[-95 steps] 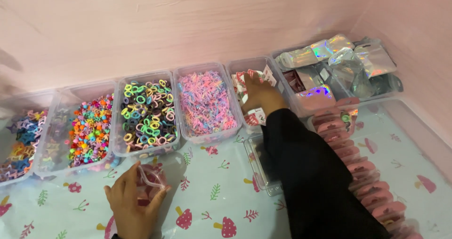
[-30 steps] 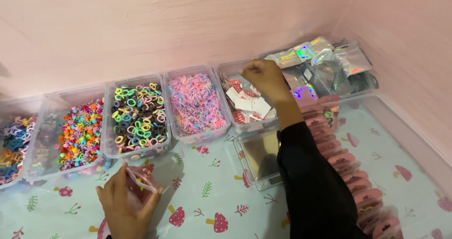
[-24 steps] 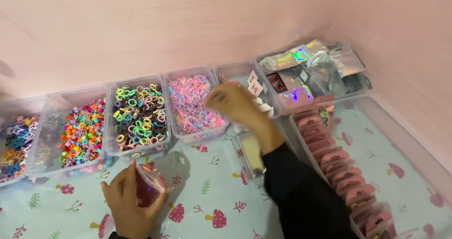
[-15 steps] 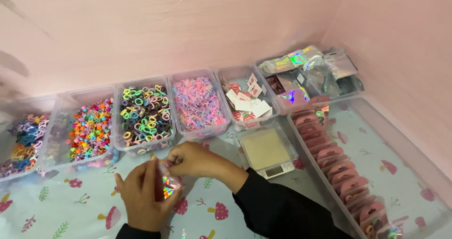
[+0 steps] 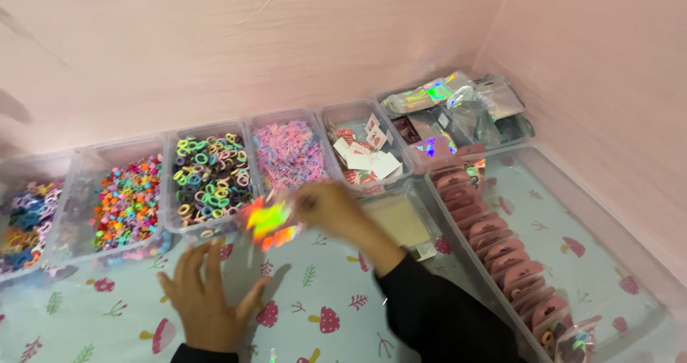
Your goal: Picking small beads and decorative items from organized bins and packing them into small plastic bags.
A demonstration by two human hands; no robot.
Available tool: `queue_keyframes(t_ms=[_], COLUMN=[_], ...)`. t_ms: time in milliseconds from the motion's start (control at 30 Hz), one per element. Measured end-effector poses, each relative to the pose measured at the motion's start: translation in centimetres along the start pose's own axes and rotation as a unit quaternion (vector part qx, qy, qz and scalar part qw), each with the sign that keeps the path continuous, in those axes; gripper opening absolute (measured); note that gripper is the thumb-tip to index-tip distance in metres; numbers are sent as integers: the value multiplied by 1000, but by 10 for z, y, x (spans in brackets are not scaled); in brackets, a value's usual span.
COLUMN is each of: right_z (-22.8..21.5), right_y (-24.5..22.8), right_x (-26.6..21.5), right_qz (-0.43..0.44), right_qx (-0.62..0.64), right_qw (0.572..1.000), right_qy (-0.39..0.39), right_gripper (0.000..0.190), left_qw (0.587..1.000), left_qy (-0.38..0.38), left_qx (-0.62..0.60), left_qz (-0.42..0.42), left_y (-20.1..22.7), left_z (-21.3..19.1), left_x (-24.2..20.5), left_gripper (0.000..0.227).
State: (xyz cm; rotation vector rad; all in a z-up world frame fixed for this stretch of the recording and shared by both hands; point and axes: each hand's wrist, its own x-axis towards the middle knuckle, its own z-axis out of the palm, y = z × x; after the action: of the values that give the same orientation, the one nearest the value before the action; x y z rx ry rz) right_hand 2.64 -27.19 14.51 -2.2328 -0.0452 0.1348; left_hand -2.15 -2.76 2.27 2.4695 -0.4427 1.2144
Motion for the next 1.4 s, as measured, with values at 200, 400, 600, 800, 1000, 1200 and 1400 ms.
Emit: queue_keyframes(t_ms=[200, 400, 600, 800, 1000, 1200, 1400], right_z=[-148, -197, -224, -231, -226, -225, -159], right_y=[144, 140, 226, 298, 285, 216, 113], right_x=[81, 62, 88, 95, 87, 71, 67], right_qz=[62, 228, 284, 349, 269, -74, -186], right_qx=[192, 205, -193, -263, -144, -206, -59], right_qw=[900, 855, 802, 761, 715, 651, 723], right_qy=[387, 418, 489, 479, 629, 726, 663], right_gripper=[11, 13, 44, 35, 17, 28, 22], left_qw=[996, 991, 983, 972, 971, 979, 994], left_qy=[-28, -38, -90, -114, -144, -99, -36], left_qx=[16, 109, 114, 144, 115, 86, 16], left_qz=[-79, -71, -112, -143, -154, -156, -98], left_y=[-12, -33, -50, -71, -86, -56, -28], left_z=[6, 27, 38, 61, 71, 50, 23], left_x=[-4, -15, -27, -45, -53, -36, -11], left_gripper=[94, 86, 89, 90, 88, 74, 58])
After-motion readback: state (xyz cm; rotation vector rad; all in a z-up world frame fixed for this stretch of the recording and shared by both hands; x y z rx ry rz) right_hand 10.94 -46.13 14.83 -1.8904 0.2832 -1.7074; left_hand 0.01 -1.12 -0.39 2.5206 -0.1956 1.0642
